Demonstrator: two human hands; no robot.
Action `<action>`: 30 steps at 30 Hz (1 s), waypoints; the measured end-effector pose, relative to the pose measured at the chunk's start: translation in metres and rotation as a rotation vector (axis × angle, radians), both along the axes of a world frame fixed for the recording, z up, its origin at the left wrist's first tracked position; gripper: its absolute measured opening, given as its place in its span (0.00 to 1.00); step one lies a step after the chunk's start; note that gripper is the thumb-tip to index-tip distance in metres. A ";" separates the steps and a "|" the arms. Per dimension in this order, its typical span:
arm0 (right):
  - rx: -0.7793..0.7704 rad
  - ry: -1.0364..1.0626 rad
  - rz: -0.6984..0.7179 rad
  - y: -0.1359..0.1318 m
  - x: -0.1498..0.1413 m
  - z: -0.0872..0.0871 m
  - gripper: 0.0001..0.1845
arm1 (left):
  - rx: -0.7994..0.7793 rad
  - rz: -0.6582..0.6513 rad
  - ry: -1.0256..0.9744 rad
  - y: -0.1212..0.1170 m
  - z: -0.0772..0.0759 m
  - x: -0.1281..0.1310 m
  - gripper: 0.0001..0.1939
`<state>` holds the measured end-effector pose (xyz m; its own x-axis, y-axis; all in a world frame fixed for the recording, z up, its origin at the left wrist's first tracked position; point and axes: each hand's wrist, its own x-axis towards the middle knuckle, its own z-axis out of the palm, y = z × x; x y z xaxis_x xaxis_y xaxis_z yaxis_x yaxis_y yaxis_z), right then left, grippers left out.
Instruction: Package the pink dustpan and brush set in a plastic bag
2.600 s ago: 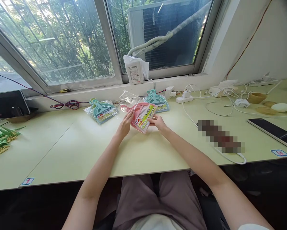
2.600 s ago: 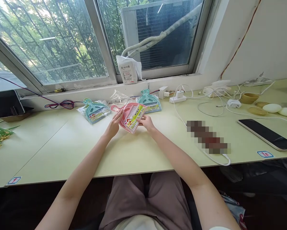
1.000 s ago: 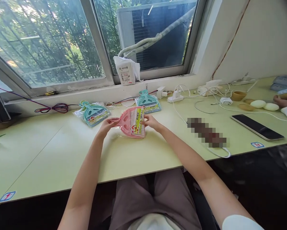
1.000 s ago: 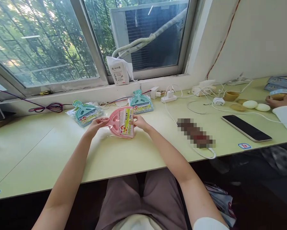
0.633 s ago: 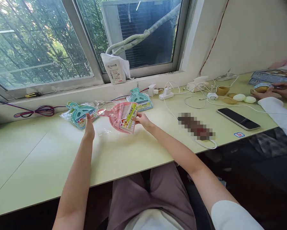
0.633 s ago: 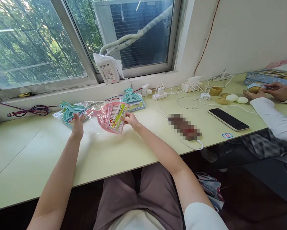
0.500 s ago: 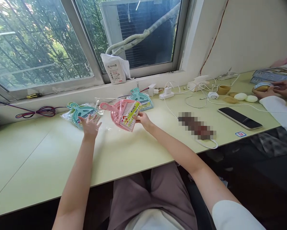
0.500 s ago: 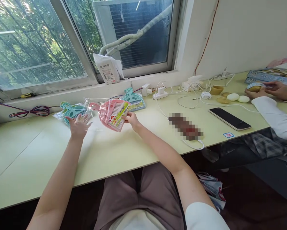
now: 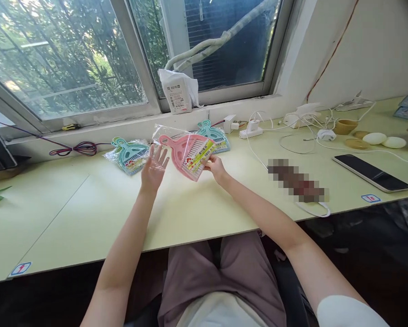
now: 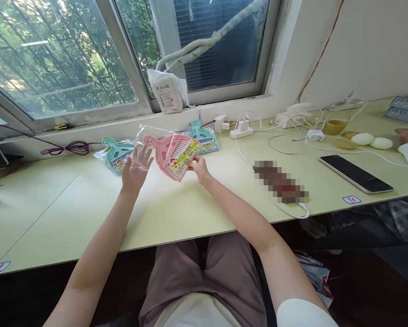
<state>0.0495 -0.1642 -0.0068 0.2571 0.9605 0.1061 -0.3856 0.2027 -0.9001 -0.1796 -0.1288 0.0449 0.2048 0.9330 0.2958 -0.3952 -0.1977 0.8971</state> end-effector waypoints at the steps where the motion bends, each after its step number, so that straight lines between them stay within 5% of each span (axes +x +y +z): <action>1: -0.003 -0.007 0.003 0.000 -0.001 -0.001 0.20 | 0.002 0.007 0.009 0.000 -0.001 0.001 0.31; 10: 0.004 -0.061 0.073 -0.004 -0.007 -0.002 0.24 | -0.009 -0.074 -0.034 0.004 -0.007 0.004 0.21; 25: -0.008 0.021 0.032 -0.002 -0.006 -0.005 0.23 | -0.100 -0.279 0.023 -0.013 -0.030 0.038 0.29; 30: 0.025 -0.016 0.034 -0.005 -0.009 -0.003 0.25 | -0.103 -0.225 0.011 -0.012 -0.034 0.041 0.30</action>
<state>0.0407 -0.1687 -0.0095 0.2228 0.9656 0.1341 -0.3779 0.2124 -0.9012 -0.1381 -0.1409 0.0108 0.4138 0.8887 0.1975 -0.4086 -0.0126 0.9126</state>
